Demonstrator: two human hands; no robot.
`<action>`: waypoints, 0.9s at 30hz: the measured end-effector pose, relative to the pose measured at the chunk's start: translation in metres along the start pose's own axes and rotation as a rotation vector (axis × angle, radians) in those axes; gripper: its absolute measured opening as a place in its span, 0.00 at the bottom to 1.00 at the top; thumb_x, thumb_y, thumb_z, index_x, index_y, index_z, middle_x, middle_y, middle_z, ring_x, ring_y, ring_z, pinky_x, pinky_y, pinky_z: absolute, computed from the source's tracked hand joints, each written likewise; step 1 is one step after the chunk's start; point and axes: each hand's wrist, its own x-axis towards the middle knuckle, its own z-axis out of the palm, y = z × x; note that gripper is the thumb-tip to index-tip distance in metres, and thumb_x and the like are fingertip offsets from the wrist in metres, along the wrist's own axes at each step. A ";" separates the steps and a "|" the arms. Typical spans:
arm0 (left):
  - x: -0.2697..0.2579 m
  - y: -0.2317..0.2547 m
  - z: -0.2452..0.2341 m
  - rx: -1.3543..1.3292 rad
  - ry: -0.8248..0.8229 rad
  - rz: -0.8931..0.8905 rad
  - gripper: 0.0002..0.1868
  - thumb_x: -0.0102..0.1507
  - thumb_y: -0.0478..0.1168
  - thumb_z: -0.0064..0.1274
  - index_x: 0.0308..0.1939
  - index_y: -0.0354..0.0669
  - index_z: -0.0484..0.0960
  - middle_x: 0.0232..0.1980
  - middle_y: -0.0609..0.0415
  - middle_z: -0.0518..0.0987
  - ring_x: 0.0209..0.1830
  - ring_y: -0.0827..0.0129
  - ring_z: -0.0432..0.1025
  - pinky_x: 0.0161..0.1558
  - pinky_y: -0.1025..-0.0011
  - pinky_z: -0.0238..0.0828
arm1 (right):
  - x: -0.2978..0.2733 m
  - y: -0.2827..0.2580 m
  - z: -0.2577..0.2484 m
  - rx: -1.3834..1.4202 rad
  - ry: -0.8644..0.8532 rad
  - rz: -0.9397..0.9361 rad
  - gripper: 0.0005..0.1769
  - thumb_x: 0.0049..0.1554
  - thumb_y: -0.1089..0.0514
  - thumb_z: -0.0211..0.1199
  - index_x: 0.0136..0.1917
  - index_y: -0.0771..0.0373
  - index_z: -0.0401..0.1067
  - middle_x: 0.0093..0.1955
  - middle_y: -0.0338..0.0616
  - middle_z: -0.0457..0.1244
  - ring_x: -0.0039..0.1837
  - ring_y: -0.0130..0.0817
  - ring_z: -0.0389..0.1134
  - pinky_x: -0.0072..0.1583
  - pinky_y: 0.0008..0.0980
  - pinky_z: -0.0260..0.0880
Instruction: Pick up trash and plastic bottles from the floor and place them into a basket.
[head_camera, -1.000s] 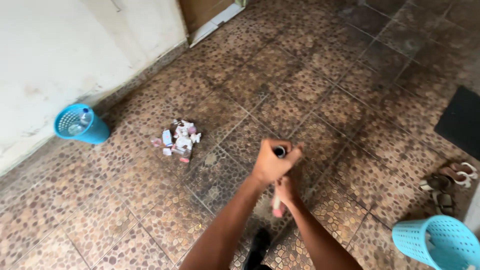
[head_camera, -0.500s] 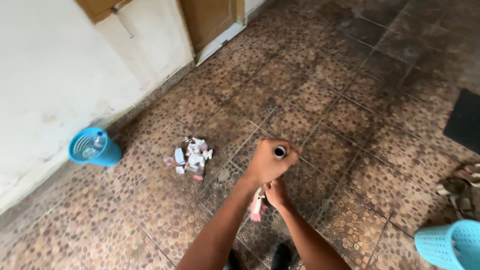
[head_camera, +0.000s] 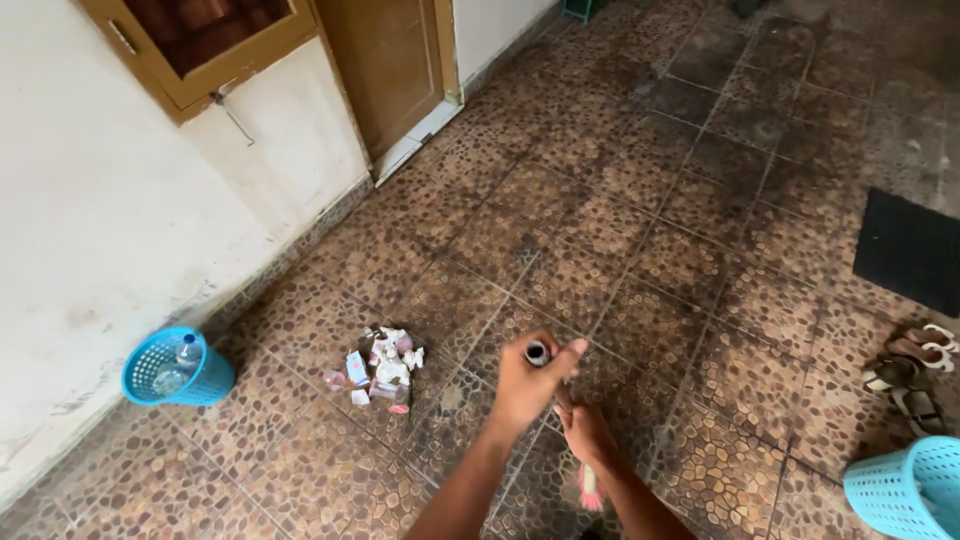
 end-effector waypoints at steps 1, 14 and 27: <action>-0.002 -0.013 0.002 -0.001 0.003 -0.004 0.17 0.63 0.46 0.63 0.24 0.45 0.76 0.26 0.59 0.83 0.26 0.74 0.81 0.31 0.72 0.82 | 0.000 0.027 0.031 0.000 -0.005 0.001 0.27 0.59 0.51 0.56 0.72 0.53 0.67 0.38 0.61 0.68 0.43 0.62 0.71 0.42 0.57 0.68; 0.004 0.045 -0.018 0.314 0.150 0.096 0.09 0.59 0.36 0.56 0.25 0.35 0.84 0.24 0.53 0.80 0.20 0.76 0.70 0.29 0.71 0.71 | 0.029 -0.050 0.104 0.459 0.148 -0.103 0.10 0.51 0.58 0.68 0.46 0.61 0.73 0.39 0.48 0.68 0.43 0.45 0.72 0.43 0.44 0.71; 0.007 0.046 -0.033 0.379 0.079 0.227 0.19 0.66 0.40 0.54 0.19 0.43 0.80 0.16 0.57 0.76 0.11 0.79 0.64 0.16 0.75 0.59 | 0.040 -0.069 0.075 0.426 -0.156 -0.166 0.12 0.63 0.58 0.53 0.57 0.65 0.69 0.52 0.46 0.67 0.55 0.34 0.69 0.55 0.40 0.71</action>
